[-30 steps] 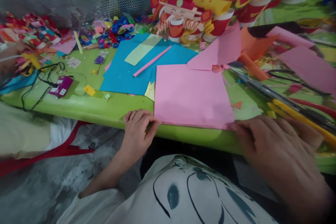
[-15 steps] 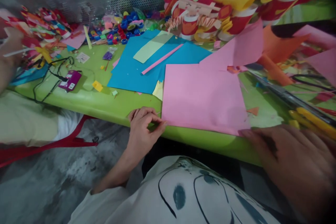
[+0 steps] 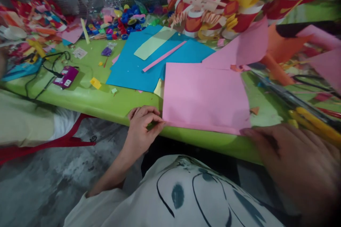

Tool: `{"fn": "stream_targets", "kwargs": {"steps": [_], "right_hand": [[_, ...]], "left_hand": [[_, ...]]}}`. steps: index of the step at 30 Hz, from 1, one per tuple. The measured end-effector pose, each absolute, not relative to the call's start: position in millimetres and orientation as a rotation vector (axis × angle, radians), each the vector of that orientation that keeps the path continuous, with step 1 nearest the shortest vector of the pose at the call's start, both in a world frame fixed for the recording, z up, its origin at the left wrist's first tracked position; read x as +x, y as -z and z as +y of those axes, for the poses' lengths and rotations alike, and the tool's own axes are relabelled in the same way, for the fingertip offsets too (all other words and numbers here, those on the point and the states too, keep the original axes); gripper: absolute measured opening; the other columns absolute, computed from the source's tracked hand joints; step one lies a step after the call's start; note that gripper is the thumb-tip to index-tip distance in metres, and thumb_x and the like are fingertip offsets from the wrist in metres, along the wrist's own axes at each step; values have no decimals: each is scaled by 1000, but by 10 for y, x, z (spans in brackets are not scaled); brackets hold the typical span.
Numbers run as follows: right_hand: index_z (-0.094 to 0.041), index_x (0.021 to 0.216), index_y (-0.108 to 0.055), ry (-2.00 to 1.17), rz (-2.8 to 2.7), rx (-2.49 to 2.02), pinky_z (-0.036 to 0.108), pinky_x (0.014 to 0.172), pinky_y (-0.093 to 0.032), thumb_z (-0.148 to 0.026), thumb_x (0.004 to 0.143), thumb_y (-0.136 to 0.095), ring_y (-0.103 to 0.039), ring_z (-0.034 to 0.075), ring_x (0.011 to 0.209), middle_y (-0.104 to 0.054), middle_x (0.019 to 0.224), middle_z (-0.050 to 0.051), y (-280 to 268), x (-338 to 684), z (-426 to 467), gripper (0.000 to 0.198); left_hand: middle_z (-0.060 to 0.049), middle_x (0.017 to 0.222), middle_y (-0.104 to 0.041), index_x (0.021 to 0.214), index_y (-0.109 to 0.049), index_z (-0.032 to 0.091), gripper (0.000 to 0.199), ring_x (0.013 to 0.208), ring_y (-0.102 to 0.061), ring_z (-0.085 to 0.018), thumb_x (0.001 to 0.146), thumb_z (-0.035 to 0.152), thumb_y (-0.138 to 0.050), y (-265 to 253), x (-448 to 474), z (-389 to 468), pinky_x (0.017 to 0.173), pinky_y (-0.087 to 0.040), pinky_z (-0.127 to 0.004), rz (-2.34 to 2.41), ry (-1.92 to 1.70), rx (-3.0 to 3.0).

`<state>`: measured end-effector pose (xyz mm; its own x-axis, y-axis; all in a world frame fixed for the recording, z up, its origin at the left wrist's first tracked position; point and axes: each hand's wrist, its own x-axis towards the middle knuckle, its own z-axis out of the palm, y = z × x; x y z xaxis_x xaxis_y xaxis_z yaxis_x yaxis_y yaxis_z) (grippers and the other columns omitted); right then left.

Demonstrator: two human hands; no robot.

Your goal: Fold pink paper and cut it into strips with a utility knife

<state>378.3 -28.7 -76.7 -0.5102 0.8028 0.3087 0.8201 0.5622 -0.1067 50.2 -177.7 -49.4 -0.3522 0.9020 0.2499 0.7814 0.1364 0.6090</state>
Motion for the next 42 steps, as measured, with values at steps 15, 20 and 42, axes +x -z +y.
{"fn": "stream_targets", "kwargs": {"steps": [15,20,42], "right_hand": [[-28,87,-67,172,-2526,-1244,42,73,-37,-72,109,-25,-64,31,82,-70,81,5,579,3692,-302,64],[-27,88,-64,97,-2456,-1353,41,74,-35,-78,105,-31,-63,30,79,-71,78,5,552,3673,-315,63],[-25,143,-68,301,-2720,-725,48,102,-54,1,91,-54,-68,25,104,-74,119,8,431,3734,-567,59]], "left_hand": [[-1,113,-75,84,-71,24,14,113,-69,-24,95,20,-80,442,436,-1758,109,-37,-48,2173,-858,1787],[-2,111,-73,87,-69,24,15,113,-68,-25,100,22,-76,413,424,-1772,110,-36,-50,2140,-831,1887],[1,85,-73,91,-71,23,17,80,-69,-18,106,29,-68,332,421,-1801,75,-45,-33,2206,-843,1914]]}}
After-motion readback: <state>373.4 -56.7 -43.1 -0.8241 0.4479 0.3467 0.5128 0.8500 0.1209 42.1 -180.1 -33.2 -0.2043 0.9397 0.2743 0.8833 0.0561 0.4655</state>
